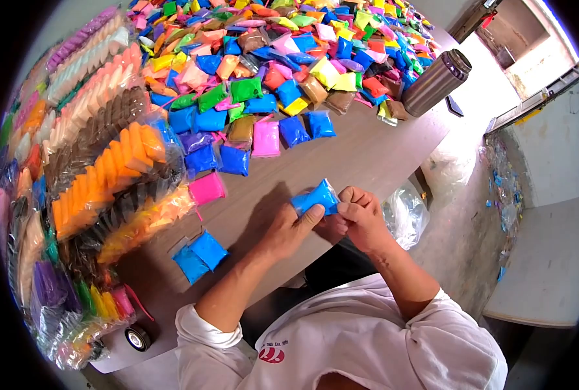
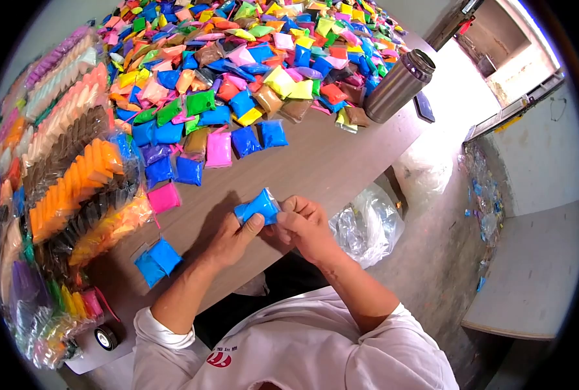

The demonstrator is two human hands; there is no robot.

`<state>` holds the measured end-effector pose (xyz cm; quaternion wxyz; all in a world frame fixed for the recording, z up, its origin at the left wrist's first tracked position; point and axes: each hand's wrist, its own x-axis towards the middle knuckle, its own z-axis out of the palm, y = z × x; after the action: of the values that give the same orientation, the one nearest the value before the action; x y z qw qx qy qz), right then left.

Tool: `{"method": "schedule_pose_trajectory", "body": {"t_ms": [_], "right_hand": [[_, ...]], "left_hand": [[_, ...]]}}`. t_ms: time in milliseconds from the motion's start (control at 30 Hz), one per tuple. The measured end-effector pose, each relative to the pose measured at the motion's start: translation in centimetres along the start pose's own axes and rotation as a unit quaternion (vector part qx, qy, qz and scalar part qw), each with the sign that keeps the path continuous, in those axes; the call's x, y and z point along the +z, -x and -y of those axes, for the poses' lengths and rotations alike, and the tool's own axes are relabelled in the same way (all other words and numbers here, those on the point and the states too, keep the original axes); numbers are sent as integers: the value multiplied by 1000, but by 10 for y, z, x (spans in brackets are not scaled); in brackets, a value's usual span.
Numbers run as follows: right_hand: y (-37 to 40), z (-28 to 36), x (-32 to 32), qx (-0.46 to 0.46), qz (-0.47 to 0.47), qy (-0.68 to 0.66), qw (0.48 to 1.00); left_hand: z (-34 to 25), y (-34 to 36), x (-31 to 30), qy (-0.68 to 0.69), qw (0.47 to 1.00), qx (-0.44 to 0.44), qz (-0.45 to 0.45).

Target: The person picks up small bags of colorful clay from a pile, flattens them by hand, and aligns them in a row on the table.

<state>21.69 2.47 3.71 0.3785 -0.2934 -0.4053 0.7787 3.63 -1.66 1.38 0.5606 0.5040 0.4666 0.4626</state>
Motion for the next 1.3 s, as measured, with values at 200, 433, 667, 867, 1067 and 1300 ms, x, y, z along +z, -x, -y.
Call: {"method": "schedule_pose_trajectory", "body": {"t_ms": [200,433,667,867,1067,1300], "right_hand": [[-8,25,-43,-30,-151,-143,978],[3,13,-20,-95,-164,326,926],[6,4,5,11,-36,180,983],[3,17,9,-27,-13,226,974],[-4,18,-16,-35,-65,270,960],[-32,27,9,-58,-25,358,931]], "left_hand": [[3,-5,-12,4,1000,11,19],[10,-4,-7,27,999,30,31],[-5,0,-5,-20,1000,-13,19],[-2,1,-10,26,999,-16,35],[7,-1,-4,2,998,17,55],[-8,6,6,-199,977,69,37]]}}
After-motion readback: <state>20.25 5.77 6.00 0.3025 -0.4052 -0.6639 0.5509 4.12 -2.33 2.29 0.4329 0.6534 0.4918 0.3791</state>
